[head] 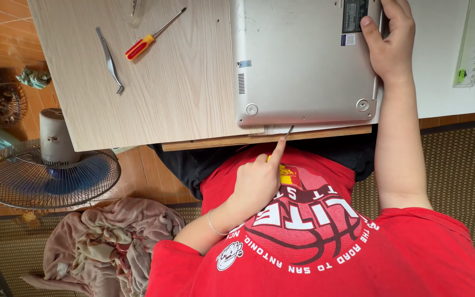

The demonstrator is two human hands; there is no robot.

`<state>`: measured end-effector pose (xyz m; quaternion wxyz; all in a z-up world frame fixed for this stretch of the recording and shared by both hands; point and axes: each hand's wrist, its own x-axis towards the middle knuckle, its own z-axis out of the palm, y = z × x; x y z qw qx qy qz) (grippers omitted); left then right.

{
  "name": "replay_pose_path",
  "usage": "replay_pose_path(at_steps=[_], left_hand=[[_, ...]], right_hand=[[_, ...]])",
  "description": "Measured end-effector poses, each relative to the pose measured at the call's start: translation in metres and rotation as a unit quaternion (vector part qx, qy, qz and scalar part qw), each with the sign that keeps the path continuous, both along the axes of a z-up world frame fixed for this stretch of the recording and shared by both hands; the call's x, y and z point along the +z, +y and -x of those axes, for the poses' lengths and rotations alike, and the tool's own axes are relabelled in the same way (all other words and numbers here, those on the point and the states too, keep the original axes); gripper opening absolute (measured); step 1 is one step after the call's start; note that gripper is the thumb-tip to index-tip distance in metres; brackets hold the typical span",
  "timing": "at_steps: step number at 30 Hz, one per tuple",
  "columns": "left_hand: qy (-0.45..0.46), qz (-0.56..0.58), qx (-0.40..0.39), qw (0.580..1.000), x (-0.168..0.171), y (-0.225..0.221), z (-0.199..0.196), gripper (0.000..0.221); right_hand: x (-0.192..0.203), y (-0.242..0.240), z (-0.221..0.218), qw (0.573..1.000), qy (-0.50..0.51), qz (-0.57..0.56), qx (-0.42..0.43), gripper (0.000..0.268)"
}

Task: The person disassembles a laptop using screwdrivers and tweezers to remove the back panel components.

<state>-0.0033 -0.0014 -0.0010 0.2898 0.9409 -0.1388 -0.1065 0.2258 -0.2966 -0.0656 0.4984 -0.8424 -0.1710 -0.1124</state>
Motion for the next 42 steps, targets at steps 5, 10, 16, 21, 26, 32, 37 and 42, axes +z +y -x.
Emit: replay_pose_path(at_steps=[5, 10, 16, 21, 26, 32, 37, 42], left_hand=[[-0.002, 0.027, -0.002, 1.0, 0.003, 0.003, 0.001, 0.069], [0.005, 0.01, 0.003, 1.0, 0.007, 0.003, -0.003, 0.07], [0.038, -0.024, 0.008, 0.999, 0.004, 0.003, -0.004, 0.072], [0.033, -0.013, 0.006, 0.999, 0.006, 0.007, -0.003, 0.07], [0.03, 0.013, 0.007, 0.999, 0.008, 0.008, -0.004, 0.066], [0.046, -0.01, 0.001, 0.999, 0.013, 0.004, -0.008, 0.072], [0.009, -0.001, 0.01, 1.0, -0.014, -0.004, 0.001, 0.073], [-0.079, 0.01, 0.009, 0.997, -0.026, -0.013, 0.0, 0.074]], right_hand=[[0.004, 0.001, 0.0, 1.0, -0.013, 0.001, -0.017, 0.05], [-0.003, -0.002, -0.001, 1.0, 0.005, 0.007, -0.014, 0.046], [-0.02, -0.014, 0.0, 1.0, 0.009, 0.011, -0.009, 0.044], [0.014, 0.005, 0.001, 1.0, 0.013, -0.005, -0.019, 0.046], [0.008, 0.003, 0.0, 0.999, 0.029, 0.005, -0.025, 0.045], [0.013, 0.006, 0.0, 0.999, 0.031, -0.001, -0.03, 0.047], [-0.012, -0.011, -0.001, 1.0, 0.002, 0.019, -0.019, 0.039], [-0.028, -0.025, -0.001, 0.999, 0.009, -0.035, -0.009, 0.029]])
